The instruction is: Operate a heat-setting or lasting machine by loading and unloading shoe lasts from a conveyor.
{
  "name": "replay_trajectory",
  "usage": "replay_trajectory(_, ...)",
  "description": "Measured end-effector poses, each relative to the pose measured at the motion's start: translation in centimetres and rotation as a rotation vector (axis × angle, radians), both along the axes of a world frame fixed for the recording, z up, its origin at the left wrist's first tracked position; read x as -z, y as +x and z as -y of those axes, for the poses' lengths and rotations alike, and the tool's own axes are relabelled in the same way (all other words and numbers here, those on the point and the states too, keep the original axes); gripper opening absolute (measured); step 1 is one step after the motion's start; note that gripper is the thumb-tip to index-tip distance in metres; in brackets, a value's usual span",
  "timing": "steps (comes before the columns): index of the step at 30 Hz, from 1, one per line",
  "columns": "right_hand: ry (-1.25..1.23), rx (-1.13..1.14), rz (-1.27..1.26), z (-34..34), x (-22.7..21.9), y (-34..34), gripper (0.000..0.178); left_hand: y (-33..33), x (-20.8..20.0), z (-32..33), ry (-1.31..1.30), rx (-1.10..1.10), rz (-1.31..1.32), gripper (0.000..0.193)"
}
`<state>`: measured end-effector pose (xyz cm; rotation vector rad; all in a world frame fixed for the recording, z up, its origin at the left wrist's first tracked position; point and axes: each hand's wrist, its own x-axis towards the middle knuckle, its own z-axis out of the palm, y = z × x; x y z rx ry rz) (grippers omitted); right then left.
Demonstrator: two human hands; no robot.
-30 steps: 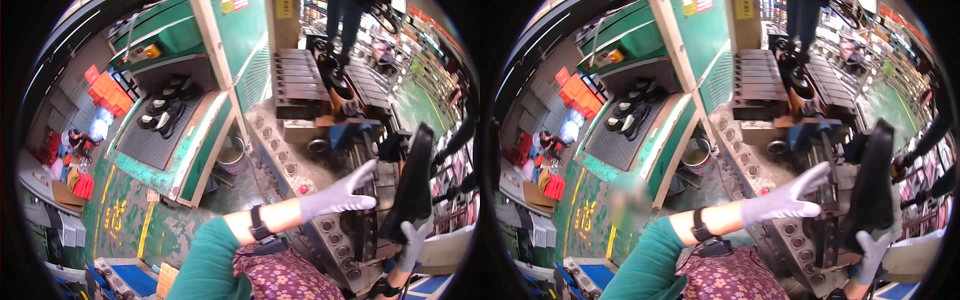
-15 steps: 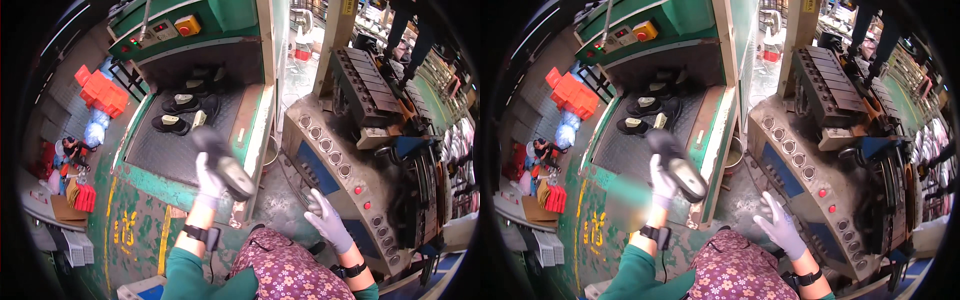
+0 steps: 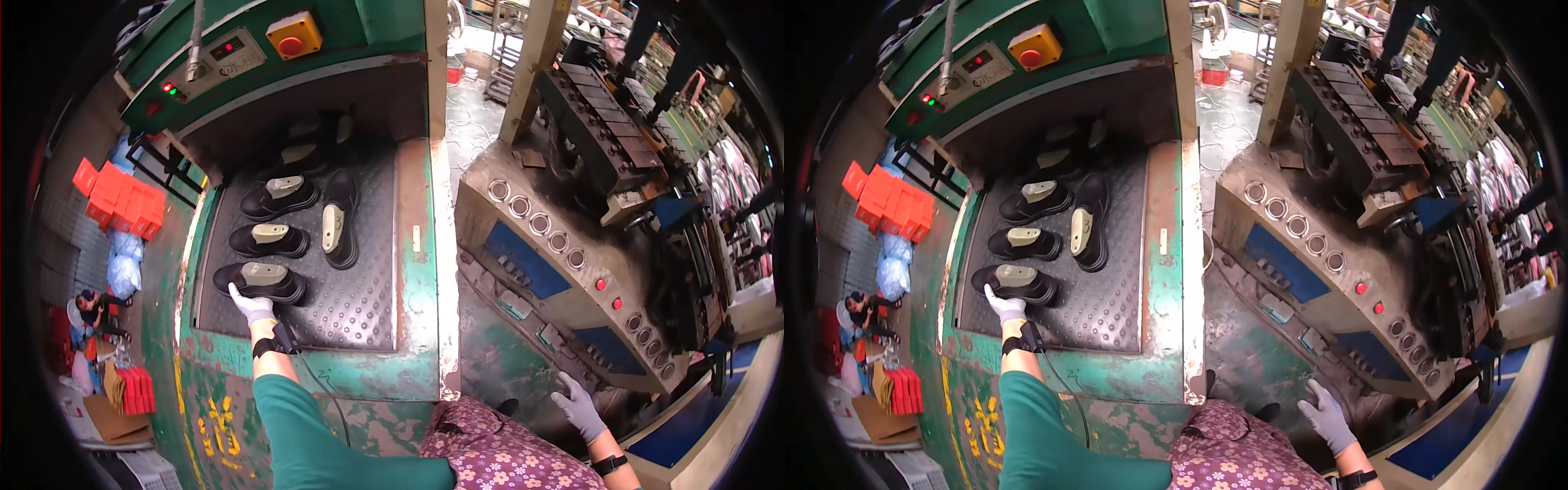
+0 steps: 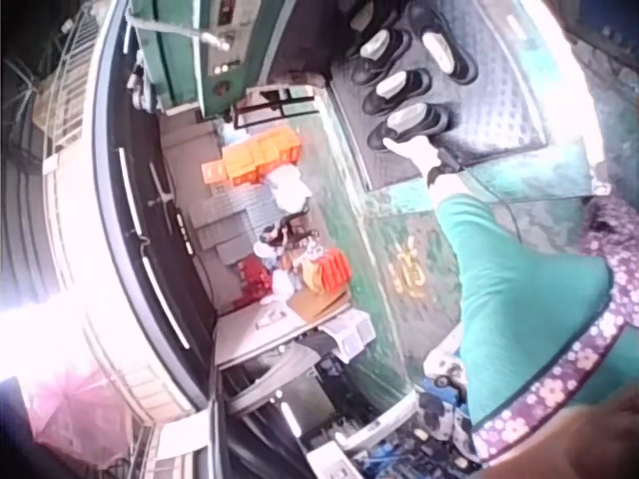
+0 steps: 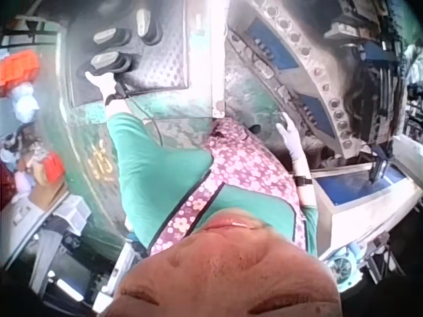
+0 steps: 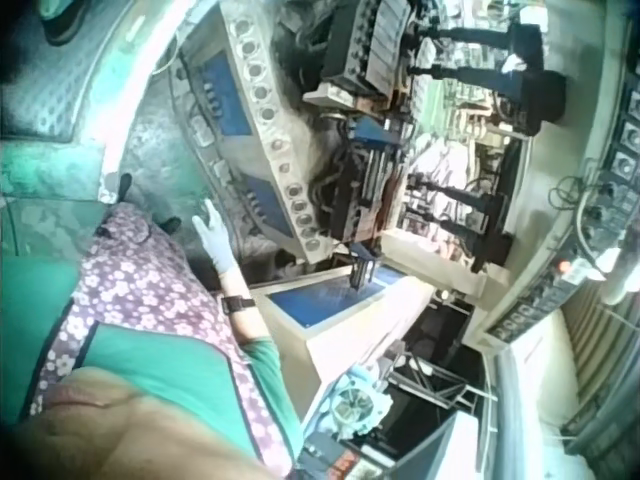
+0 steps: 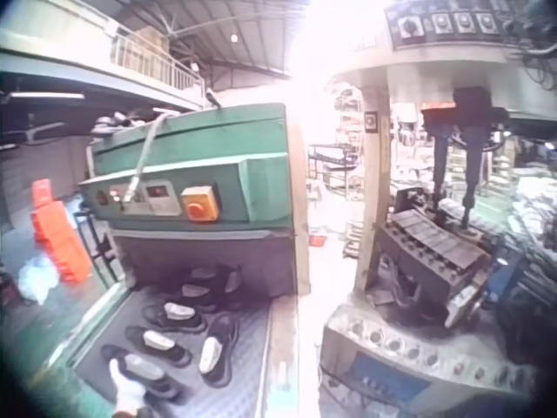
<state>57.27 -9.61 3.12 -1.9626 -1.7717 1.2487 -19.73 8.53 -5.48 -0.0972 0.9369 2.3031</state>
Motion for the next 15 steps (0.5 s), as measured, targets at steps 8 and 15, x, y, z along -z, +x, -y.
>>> replay_trajectory(8, -0.083, 0.206, -0.122, 6.8, 3.8, 2.6, 0.064, -2.8, -3.2, 3.6, -1.309, -0.05, -0.38, 0.078)
replay_trajectory(15, -0.108, 0.496, 0.053, 17.4, 7.9, 4.7, 0.053, 12.9, -10.3, -2.4, -1.113, -0.091, -1.464, 0.061)
